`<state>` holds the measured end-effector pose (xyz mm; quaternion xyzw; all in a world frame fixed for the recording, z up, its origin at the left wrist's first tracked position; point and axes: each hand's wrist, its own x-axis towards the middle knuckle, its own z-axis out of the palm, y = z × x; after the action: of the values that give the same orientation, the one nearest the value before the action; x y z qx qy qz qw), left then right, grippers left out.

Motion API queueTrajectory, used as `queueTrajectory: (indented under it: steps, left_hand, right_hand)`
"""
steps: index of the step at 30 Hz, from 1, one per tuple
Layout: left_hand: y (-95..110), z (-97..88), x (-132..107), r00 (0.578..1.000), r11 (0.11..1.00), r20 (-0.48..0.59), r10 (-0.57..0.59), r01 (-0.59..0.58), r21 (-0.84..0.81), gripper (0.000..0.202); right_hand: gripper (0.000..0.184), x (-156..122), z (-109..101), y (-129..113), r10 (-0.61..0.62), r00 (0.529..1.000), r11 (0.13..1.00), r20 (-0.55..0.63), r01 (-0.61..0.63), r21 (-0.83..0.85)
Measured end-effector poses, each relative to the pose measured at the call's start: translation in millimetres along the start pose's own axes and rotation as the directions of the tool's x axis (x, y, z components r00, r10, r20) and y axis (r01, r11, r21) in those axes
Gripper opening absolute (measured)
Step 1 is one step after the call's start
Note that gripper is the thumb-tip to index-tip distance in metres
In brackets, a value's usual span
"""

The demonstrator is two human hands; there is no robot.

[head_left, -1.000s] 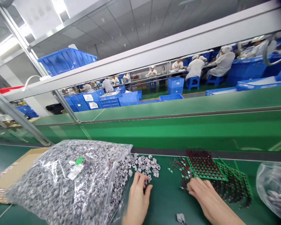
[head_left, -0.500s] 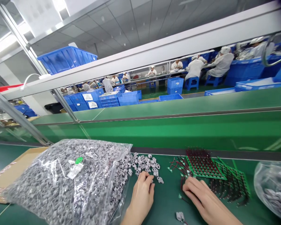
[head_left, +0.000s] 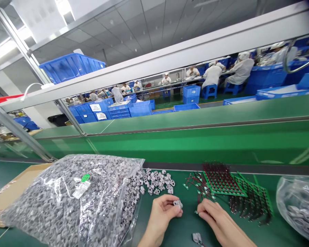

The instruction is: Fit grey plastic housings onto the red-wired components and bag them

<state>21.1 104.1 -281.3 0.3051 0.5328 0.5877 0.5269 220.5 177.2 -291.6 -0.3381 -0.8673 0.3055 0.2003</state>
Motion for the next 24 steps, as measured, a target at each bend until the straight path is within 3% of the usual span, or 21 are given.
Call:
queueTrajectory:
  steps: [3,6,12,18,24]
  left_hand:
    - [-2,3.8,0,0.999,0.998,-0.039,0.003,0.0,0.07,0.047]
    - [-7,2.2,3,0.994,0.976,-0.082,0.067,-0.049,0.213,0.034]
    - [-10,0.1,4,0.989,0.936,-0.067,0.13,-0.1,0.337,0.019]
    - [-2,5.5,-4,0.962,0.766,0.011,0.272,-0.224,0.602,0.018]
    - [-6,7.5,-4,0.968,0.846,0.057,0.245,-0.242,0.475,0.019]
  right_hand:
    - [0.035,1,-2,-4,0.065,0.998,0.994,-0.002,-0.064,0.085]
    - [0.036,3,-3,-9,0.099,0.995,0.981,0.021,-0.101,0.168]
    - [0.032,8,-4,-22,0.129,0.989,0.951,0.072,-0.144,0.275]
    - [0.032,10,7,-26,0.152,0.986,0.947,0.064,-0.164,0.275]
    - [0.033,11,11,-25,0.147,0.988,0.958,0.042,-0.153,0.241]
